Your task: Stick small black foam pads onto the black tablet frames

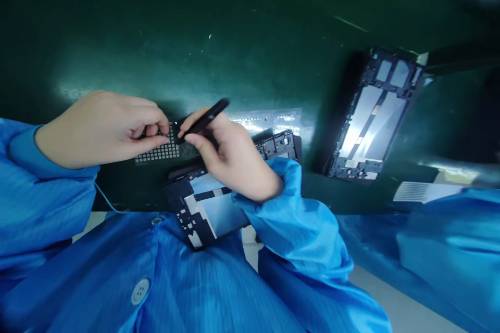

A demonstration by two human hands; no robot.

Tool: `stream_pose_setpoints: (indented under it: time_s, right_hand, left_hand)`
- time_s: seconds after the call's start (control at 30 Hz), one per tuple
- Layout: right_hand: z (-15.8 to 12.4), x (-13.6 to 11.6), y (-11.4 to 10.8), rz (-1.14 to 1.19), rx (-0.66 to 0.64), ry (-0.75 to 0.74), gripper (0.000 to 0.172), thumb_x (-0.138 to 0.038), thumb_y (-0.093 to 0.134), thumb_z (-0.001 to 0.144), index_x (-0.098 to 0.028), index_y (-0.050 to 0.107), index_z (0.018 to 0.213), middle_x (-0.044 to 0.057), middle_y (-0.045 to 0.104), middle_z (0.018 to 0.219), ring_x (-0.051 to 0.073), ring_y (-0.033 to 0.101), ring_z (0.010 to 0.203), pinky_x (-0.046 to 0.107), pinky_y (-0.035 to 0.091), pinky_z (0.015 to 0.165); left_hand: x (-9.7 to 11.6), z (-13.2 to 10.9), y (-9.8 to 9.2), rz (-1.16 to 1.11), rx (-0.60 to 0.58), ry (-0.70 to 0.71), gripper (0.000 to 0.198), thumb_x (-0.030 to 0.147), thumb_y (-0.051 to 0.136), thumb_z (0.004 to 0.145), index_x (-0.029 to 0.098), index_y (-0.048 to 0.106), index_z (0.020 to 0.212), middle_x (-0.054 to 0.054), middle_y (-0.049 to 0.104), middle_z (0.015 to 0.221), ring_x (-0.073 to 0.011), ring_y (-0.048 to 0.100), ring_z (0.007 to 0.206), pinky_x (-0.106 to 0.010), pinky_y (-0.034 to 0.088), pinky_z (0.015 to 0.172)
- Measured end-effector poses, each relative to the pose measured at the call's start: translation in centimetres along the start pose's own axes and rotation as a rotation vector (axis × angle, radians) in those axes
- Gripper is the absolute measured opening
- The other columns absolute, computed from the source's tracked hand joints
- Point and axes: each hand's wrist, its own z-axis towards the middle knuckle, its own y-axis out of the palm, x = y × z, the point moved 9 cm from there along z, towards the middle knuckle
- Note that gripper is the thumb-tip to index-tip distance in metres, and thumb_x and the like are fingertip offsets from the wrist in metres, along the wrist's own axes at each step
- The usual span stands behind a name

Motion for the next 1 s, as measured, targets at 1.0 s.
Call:
stream_pose_setpoints:
  time_s: [1.0]
  right_hand:
    - [-0.5, -0.5, 0.6, -0.097, -0.023, -0.003, 0.011, -0.022, 0.07, 0.113, -0.024, 0.074, 0.124, 0.009, 0.087, 0.128, 0.025, 0.085, 0.121, 0.045, 0.071, 0.109]
  left_hand:
    - [0.1, -0.3, -0.4, -0.018, 0.073, 0.069, 0.026, 0.039, 0.055, 0.1, 0.028, 0.078, 0.1, 0.0, 0.073, 0.079, -0.0186, 0.063, 0.069, -0.034, 0.037, 0.065]
